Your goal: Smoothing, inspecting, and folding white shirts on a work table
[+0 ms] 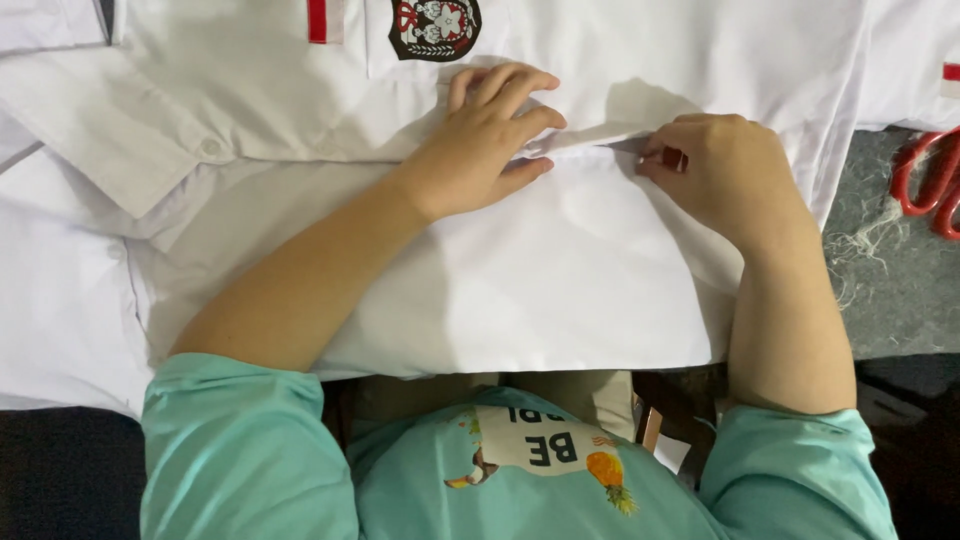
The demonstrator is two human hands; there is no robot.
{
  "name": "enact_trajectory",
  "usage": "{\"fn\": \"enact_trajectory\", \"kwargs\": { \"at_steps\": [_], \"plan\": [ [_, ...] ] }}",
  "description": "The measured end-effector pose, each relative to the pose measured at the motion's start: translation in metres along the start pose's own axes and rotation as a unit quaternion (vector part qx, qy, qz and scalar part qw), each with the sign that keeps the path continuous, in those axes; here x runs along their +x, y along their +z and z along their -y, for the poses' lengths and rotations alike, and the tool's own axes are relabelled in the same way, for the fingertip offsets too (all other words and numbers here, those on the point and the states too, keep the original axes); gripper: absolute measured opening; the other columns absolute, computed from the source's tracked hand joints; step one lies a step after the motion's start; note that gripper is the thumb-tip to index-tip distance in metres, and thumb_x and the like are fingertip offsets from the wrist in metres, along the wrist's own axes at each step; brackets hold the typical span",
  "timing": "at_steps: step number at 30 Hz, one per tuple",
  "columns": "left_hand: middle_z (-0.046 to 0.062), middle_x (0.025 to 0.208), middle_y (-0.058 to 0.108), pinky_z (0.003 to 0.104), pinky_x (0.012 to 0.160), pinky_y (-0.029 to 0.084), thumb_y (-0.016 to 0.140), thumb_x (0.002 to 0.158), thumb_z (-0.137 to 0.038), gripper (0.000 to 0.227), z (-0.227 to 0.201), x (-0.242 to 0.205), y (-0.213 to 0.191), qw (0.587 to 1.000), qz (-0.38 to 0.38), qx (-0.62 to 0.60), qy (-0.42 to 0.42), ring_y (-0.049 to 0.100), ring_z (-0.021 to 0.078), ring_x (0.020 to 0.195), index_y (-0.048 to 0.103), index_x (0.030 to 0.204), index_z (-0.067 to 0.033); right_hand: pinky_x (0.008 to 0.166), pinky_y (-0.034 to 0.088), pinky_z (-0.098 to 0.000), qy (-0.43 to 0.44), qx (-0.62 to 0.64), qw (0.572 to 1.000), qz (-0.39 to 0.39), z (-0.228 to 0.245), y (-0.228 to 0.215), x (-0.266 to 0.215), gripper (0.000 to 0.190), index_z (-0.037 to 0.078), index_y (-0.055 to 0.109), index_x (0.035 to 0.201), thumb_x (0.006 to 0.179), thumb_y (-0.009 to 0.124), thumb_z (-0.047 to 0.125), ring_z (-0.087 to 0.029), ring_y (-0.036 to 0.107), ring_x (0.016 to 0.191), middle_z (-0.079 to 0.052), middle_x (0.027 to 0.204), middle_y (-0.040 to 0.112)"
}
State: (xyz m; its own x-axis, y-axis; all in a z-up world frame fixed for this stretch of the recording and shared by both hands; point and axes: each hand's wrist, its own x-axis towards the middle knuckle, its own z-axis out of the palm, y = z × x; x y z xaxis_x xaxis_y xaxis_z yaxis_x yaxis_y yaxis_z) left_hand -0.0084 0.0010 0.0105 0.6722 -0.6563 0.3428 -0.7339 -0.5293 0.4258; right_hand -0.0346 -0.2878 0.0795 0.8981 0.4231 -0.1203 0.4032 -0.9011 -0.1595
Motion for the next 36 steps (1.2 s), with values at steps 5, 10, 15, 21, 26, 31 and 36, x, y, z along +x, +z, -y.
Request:
{"fn": "enact_trajectory", "kwargs": {
  "at_steps": [5, 10, 15, 21, 26, 31, 36],
  "plan": [
    [0.01, 0.143, 0.05, 0.054, 0.105, 0.026, 0.074, 0.096, -0.032, 0.031, -0.001, 0.0, -0.001, 1.0, -0.004, 0.001, 0.001, 0.041, 0.0298, 0.136, 0.068, 0.122, -0.0159, 0.058, 0.051, -0.0341, -0.028, 0.061, 0.998, -0.01, 0.013, -0.015, 0.001, 0.011, 0.006, 0.075, 0.094, 0.097, 0.08, 0.015, -0.022, 0.062, 0.071, -0.005, 0.089, 0.068],
    [0.011, 0.144, 0.05, 0.053, 0.107, 0.025, 0.073, 0.097, -0.031, 0.032, -0.004, 0.001, -0.004, 1.0, 0.008, -0.001, 0.0, 0.04, 0.0314, 0.136, 0.069, 0.124, -0.0144, 0.071, 0.054, -0.0359, -0.066, 0.118, 0.991, -0.02, 0.011, -0.019, 0.002, 0.01, 0.001, 0.071, 0.089, 0.093, 0.08, 0.004, -0.025, 0.065, 0.08, -0.011, 0.094, 0.065],
    [0.012, 0.14, 0.051, 0.051, 0.102, 0.029, 0.076, 0.095, -0.028, 0.029, -0.003, 0.0, 0.001, 1.0, -0.023, 0.011, 0.016, 0.044, 0.0311, 0.132, 0.07, 0.119, -0.0137, 0.079, 0.053, -0.0357, 0.037, 0.199, 0.977, 0.071, 0.019, -0.037, 0.001, 0.015, 0.006, 0.068, 0.11, 0.095, 0.072, 0.011, -0.023, 0.069, 0.087, -0.009, 0.099, 0.074],
    [0.01, 0.137, 0.054, 0.053, 0.106, 0.025, 0.072, 0.089, -0.022, 0.029, -0.016, 0.01, -0.002, 1.0, 0.01, 0.015, -0.007, 0.041, 0.0319, 0.134, 0.072, 0.117, -0.0145, 0.075, 0.052, -0.0321, 0.042, 0.22, 0.968, 0.117, 0.018, -0.044, 0.002, 0.02, 0.01, 0.071, 0.119, 0.099, 0.069, 0.012, -0.019, 0.066, 0.081, -0.008, 0.091, 0.071],
    [0.005, 0.117, 0.06, 0.048, 0.093, 0.035, 0.067, 0.088, -0.01, 0.033, -0.04, 0.047, 0.026, 0.999, 0.032, 0.019, -0.004, 0.054, 0.0285, 0.113, 0.068, 0.12, -0.0111, 0.078, 0.05, -0.031, 0.046, 0.243, 0.964, 0.1, 0.008, -0.044, 0.002, 0.02, 0.01, 0.071, 0.115, 0.096, 0.072, 0.009, -0.018, 0.067, 0.085, -0.007, 0.092, 0.072],
    [0.004, 0.089, 0.068, 0.044, 0.061, 0.049, 0.061, 0.092, -0.011, 0.005, -0.054, 0.087, 0.044, 0.982, 0.047, -0.123, -0.136, 0.064, 0.0272, 0.085, 0.065, 0.09, -0.0122, 0.068, 0.041, -0.0296, -0.007, 0.282, 0.956, 0.083, -0.004, -0.039, 0.0, 0.014, 0.008, 0.063, 0.107, 0.097, 0.072, 0.003, -0.014, 0.05, 0.07, -0.003, 0.078, 0.058],
    [-0.001, 0.084, 0.081, 0.034, 0.062, 0.055, 0.064, 0.087, -0.015, 0.015, -0.049, 0.092, 0.048, 0.944, 0.007, -0.216, -0.249, 0.074, 0.0174, 0.076, 0.078, 0.084, -0.0162, 0.061, 0.038, -0.0274, -0.002, 0.28, 0.956, 0.088, -0.002, -0.043, -0.001, 0.012, 0.011, 0.068, 0.106, 0.097, 0.072, 0.005, -0.012, 0.049, 0.064, -0.002, 0.072, 0.058]
  ]
}}
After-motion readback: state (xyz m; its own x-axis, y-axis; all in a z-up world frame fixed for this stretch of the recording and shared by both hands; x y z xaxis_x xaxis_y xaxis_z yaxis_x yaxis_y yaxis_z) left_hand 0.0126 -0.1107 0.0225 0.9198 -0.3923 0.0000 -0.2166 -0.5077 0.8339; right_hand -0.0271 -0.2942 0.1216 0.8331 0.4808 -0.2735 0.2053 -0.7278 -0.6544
